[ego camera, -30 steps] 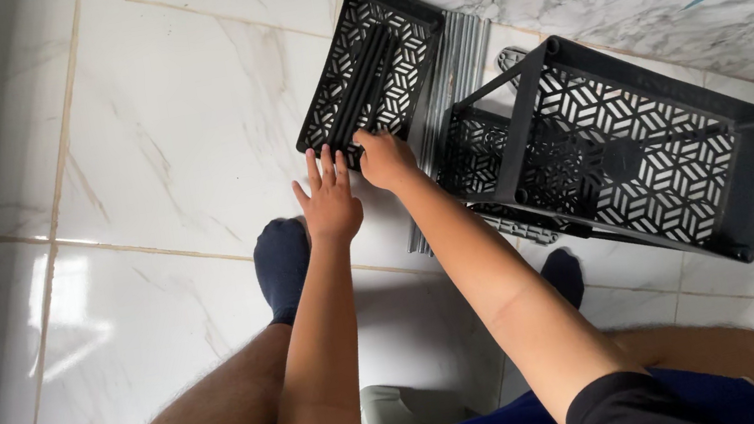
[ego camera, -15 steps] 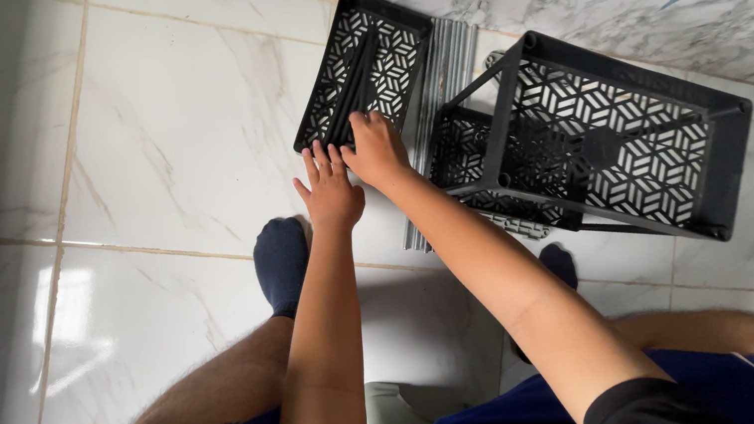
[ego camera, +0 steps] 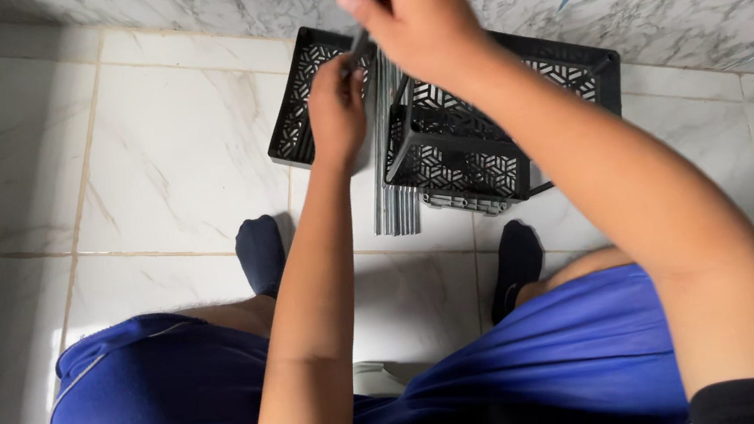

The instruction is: The person sits on the floor assembling a black metal storage rack. They fit perforated plastic baskets into a frame, insert long metal poles through the basket sides, and press the poles into place to build up the rack structure.

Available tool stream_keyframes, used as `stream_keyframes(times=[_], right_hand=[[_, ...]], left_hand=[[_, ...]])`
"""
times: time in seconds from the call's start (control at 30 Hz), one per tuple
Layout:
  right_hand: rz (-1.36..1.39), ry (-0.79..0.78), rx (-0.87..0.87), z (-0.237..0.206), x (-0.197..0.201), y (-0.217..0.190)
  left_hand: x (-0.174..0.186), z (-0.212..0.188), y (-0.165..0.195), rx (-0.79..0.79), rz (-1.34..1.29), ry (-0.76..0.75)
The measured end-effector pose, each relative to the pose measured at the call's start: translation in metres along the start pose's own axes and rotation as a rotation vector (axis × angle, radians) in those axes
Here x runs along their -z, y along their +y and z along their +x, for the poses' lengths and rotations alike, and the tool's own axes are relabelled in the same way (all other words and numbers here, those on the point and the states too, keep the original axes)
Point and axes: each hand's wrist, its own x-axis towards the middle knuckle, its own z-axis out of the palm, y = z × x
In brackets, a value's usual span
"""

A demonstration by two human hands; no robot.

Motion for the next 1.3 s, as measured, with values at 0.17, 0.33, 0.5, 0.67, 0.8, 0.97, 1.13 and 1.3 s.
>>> stream_keyframes(times=[0.17, 0.33, 0.5, 0.67, 0.8, 0.97, 1.13, 1.3], right_hand=[[0.238, 0.073, -0.202, -0.026, 0.08, 0.014], [0.134, 0.121, -0.107, -0.061, 0.103, 0.031], [-0.008, 0.112, -0.006, -0.077, 0.104, 0.045], [-0.023, 0.132, 0.015, -0.079, 0.11, 0.045], [-0.035, 0.108, 0.008, -0.08, 0.113, 0.039], [-0.027, 0.096, 0.015, -0.085, 0.114, 0.037], [0.306, 0.166, -0.267, -0.094, 0.125, 0.056], [0.415, 0.198, -0.499, -0.092, 0.128, 0.086]], left_hand=[[-0.018, -0.02, 0.042, -0.028, -0.114, -0.104], [-0.017, -0.046, 0.045, -0.094, -0.037, -0.16], [-0.005, -0.063, 0.021, 0.003, -0.021, -0.064], [-0.013, -0.076, 0.012, 0.163, -0.116, -0.002], [-0.02, -0.075, 0.017, 0.263, -0.248, -0.019], [-0.015, -0.071, 0.03, -0.18, -0.026, 0.026], [-0.023, -0.063, 0.032, -0.169, -0.046, 0.068], [-0.029, -0.054, 0.027, 0.205, -0.663, -0.05]])
